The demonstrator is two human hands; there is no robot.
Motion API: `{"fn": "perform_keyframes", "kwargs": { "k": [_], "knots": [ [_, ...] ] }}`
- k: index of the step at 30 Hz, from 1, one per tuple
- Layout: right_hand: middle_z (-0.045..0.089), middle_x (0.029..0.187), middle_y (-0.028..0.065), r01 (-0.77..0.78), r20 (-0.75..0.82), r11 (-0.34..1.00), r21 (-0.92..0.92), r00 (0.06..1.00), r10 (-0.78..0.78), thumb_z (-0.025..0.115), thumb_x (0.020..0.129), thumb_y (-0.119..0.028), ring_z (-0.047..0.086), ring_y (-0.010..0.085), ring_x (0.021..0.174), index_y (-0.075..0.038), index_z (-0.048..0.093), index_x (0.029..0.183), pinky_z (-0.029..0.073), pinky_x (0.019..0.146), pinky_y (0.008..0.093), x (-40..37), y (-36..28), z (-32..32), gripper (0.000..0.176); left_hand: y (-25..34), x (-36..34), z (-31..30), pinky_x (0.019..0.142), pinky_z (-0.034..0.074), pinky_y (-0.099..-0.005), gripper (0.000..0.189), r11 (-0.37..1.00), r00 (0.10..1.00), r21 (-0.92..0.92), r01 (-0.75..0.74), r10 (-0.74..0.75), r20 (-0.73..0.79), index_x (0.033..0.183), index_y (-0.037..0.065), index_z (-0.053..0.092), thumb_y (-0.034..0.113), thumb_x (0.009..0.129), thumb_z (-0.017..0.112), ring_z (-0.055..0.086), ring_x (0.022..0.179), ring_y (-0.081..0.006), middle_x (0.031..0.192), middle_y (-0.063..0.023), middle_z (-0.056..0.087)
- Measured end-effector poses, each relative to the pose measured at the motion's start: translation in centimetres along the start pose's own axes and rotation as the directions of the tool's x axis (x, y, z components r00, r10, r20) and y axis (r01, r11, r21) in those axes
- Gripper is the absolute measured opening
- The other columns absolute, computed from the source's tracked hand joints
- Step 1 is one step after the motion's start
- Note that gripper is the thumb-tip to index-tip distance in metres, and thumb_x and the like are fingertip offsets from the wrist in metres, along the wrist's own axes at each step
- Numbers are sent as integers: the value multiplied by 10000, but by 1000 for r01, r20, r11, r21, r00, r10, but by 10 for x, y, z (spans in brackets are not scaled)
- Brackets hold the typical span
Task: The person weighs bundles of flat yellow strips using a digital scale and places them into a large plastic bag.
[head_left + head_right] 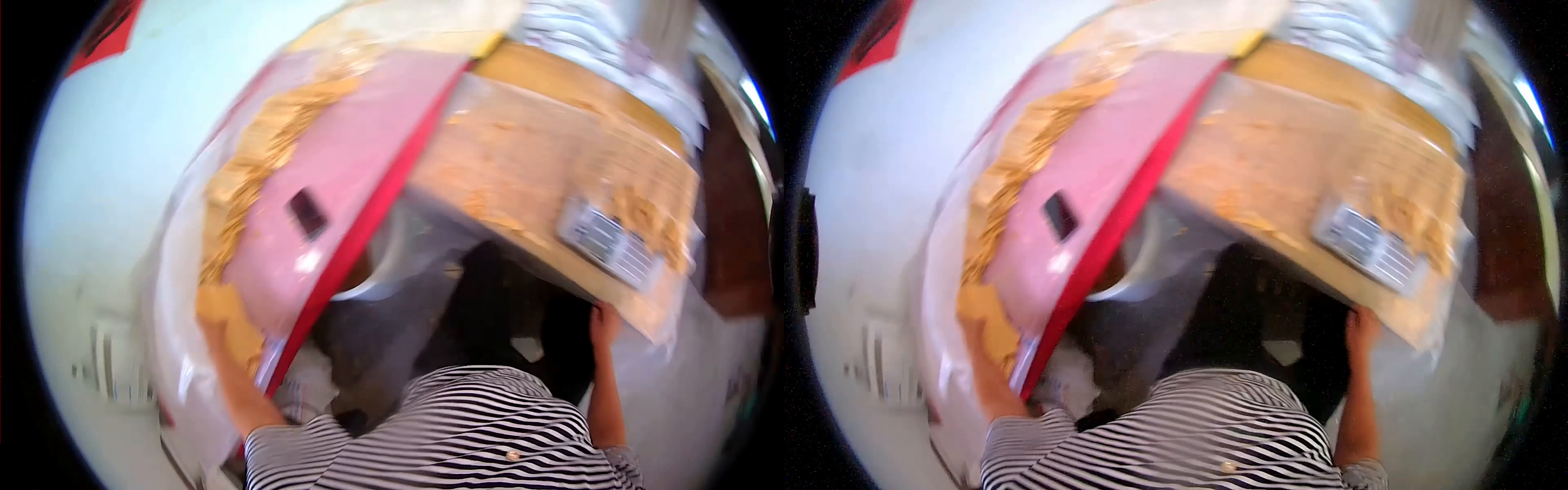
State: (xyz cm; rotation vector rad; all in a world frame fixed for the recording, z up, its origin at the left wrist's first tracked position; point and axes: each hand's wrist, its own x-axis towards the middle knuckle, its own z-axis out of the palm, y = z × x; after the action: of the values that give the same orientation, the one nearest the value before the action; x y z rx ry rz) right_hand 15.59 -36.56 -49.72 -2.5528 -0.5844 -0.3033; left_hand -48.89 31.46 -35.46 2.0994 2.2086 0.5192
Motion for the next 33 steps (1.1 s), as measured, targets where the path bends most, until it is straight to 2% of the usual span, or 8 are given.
{"fn": "perform_keyframes", "kwargs": {
  "k": [3, 7, 13, 18, 23, 27, 30, 33],
  "knots": [
    [626, 888, 126, -7, -17, 1000, -28, 1000, 6, 629, 758, -119, 578, 322, 869, -76, 632, 892, 435, 771, 435, -4, 8, 7, 141, -93, 62, 46, 1050, 320, -381, 868, 961, 953, -27, -274, 267, -146, 1325, -73, 320, 289, 656, 737, 382, 1216, -391, 1316, -281, 396],
    [613, 862, 93, -110, -11, 991, -77, 994, 109, 618, 766, -129, 568, 301, 861, -88, 632, 872, 418, 781, 419, -3, -11, -11, 114, -41, 49, 16, 1015, 347, -396, 814, 981, 991, -187, -59, 35, -127, 1315, -58, 338, 271, 671, 711, 414, 1173, -382, 1282, -269, 422],
    [598, 865, 60, -94, 26, 995, -43, 995, 95, 593, 786, -148, 559, 250, 898, -103, 620, 869, 380, 827, 383, -7, -12, -8, 98, 19, 8, -19, 963, 387, -419, 734, 846, 993, -533, 2, -65, -100, 1301, -36, 366, 244, 695, 672, 460, 1109, -369, 1231, -251, 461],
    [599, 871, 53, -59, 9, 998, -28, 998, 59, 592, 787, -148, 559, 238, 912, -111, 618, 872, 376, 827, 384, -5, -11, -7, 96, 73, -25, -53, 920, 420, -438, 671, 461, 999, -886, -34, 7, -35, 1289, -17, 388, 221, 715, 640, 499, 1056, -357, 1189, -236, 493],
    [607, 852, 77, -65, -60, 997, 35, 996, 67, 593, 795, -137, 573, 274, 876, -94, 620, 869, 416, 789, 391, -9, 0, -4, 89, 168, -74, -59, 876, 453, -457, 610, -30, 958, -996, 78, 280, 67, 1278, 2, 411, 199, 735, 607, 538, 1002, -346, 1147, -221, 526],
    [619, 832, 109, -67, -39, 949, 310, 996, 83, 600, 816, -159, 593, 293, 782, -60, 623, 921, 468, 678, 384, 13, -59, -12, 146, 257, -130, -1, 842, 480, -472, 564, -269, 763, -843, 465, 604, 228, 1268, 17, 429, 181, 751, 581, 569, 959, -338, 1113, -208, 551],
    [637, 920, 127, 18, 122, 883, 469, 989, -85, 595, 840, -179, 614, 276, 832, -51, 605, 1022, 480, 721, 372, 35, -141, -39, 223, 345, -197, 79, 831, 500, -458, 586, -175, 460, -595, 784, 808, 368, 1273, 21, 429, 134, 718, 580, 589, 963, -319, 1103, -183, 567],
    [506, 1236, 167, -85, 226, 531, 843, 952, -208, 587, 862, -193, 528, 236, 1080, -71, 371, 1321, 472, 823, 357, 47, -203, -65, 522, 442, -310, 68, 843, 510, -389, 576, -36, 299, -599, 800, 890, 346, 1262, 22, 441, 67, 701, 565, 598, 963, -261, 1097, -135, 584]
  ]
}}
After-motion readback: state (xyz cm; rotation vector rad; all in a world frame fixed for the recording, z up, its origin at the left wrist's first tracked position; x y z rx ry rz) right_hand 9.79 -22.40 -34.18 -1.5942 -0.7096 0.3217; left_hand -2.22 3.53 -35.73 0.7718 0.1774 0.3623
